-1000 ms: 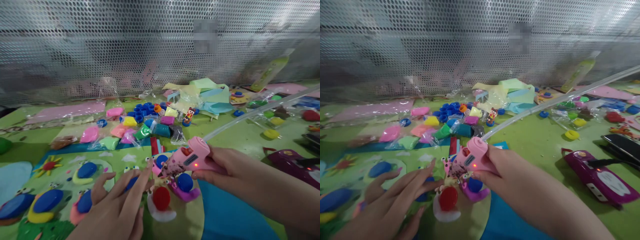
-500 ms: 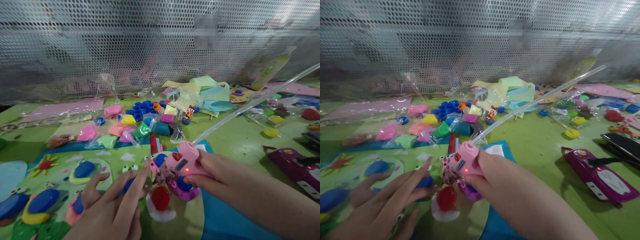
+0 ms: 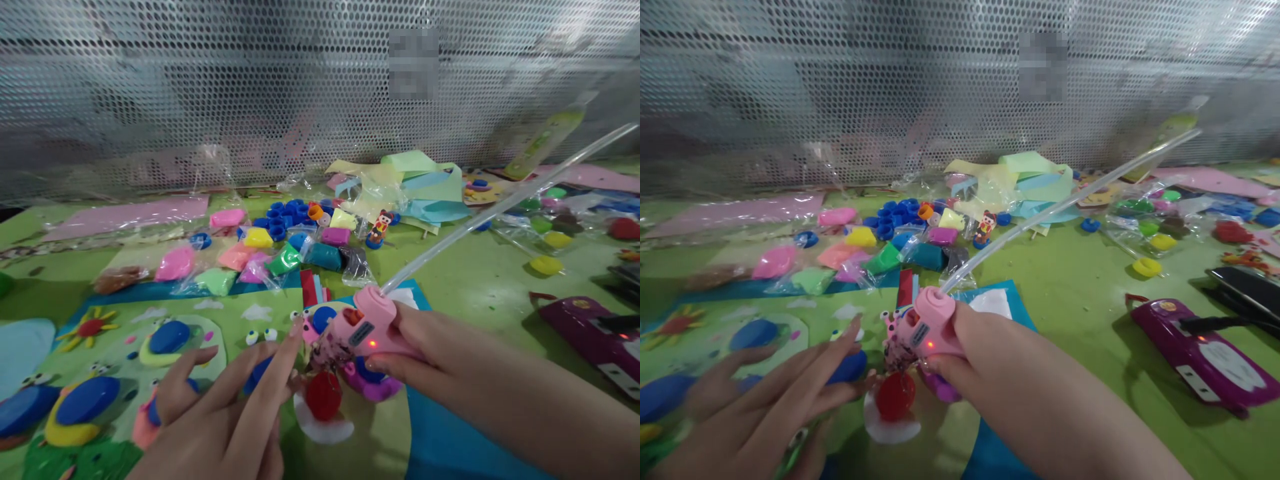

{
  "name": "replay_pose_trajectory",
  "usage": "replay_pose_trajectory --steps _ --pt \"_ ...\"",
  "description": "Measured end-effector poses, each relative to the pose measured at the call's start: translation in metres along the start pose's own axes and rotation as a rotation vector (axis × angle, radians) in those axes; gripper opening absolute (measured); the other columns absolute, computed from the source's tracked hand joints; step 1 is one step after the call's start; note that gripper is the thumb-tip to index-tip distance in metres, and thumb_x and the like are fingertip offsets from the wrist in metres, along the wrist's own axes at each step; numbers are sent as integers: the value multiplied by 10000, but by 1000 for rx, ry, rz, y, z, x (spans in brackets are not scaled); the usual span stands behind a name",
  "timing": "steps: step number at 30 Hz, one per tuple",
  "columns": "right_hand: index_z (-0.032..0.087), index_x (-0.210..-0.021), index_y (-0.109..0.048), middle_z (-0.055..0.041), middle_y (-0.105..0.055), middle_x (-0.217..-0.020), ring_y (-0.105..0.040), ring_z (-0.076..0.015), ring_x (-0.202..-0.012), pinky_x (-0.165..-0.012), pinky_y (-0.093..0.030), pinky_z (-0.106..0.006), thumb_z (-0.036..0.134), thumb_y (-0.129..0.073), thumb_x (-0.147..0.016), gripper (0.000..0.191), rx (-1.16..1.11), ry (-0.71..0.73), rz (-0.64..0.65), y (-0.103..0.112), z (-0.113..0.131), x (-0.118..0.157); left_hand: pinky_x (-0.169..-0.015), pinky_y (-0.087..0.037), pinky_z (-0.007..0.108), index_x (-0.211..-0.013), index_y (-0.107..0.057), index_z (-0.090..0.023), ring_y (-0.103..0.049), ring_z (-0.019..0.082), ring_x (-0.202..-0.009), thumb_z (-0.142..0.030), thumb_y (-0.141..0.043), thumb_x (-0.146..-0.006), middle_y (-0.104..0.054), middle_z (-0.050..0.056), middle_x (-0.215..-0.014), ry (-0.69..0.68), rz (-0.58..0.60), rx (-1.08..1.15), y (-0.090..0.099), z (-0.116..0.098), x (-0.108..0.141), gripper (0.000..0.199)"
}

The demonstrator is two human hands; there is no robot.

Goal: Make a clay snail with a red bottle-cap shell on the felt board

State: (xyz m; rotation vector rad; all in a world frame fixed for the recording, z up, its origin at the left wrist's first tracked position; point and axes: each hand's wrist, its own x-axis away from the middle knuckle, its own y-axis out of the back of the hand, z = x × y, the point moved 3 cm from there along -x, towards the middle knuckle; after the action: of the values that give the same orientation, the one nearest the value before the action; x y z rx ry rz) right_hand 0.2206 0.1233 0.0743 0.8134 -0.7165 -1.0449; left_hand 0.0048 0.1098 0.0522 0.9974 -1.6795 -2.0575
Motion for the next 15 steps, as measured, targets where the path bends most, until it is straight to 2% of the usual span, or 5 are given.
replay_pose_trajectory --steps 2,4,8,12,15 --pt "223 -754 -565 18 -535 -643 -435 -105 -520 -463 -299 -231 307 -449 -852 174 5 10 -4 0 0 -1 -1042 -67 527 -1399 -89 -147 -644 228 -880 -69 -318 -734 -677 65 -1026 6 -35 6 0 0 0 707" --pt "220 -764 -564 18 -537 -644 -437 -104 -520 -461 -296 -230 327 -440 -858 189 15 10 -4 1 0 -4 -1032 -124 541 -1400 -91 -164 -649 232 -867 -70 -309 -733 -688 48 -992 33 -45 11 -1 0 0 709" --pt "209 -716 -537 14 -541 -626 -446 -104 -513 -462 -305 -233 374 -420 -864 250 15 -25 15 3 2 -6 -957 -309 502 -1404 -32 -163 -646 240 -879 -91 -305 -729 -703 32 -918 68 38 40 -5 -1 -1 731" --pt "211 -709 -524 14 -547 -626 -446 -103 -503 -452 -310 -229 377 -412 -863 253 10 -48 11 4 4 -4 -948 -325 471 -1405 -46 -186 -639 232 -894 -116 -313 -724 -696 35 -952 100 49 19 -7 1 0 736" --pt "213 -699 -533 14 -556 -634 -459 -103 -518 -458 -320 -222 362 -434 -854 237 21 -31 -21 4 5 -3 -915 -372 441 -1408 -52 -184 -631 243 -901 -154 -344 -713 -697 25 -956 67 40 32 -8 2 -1 754"
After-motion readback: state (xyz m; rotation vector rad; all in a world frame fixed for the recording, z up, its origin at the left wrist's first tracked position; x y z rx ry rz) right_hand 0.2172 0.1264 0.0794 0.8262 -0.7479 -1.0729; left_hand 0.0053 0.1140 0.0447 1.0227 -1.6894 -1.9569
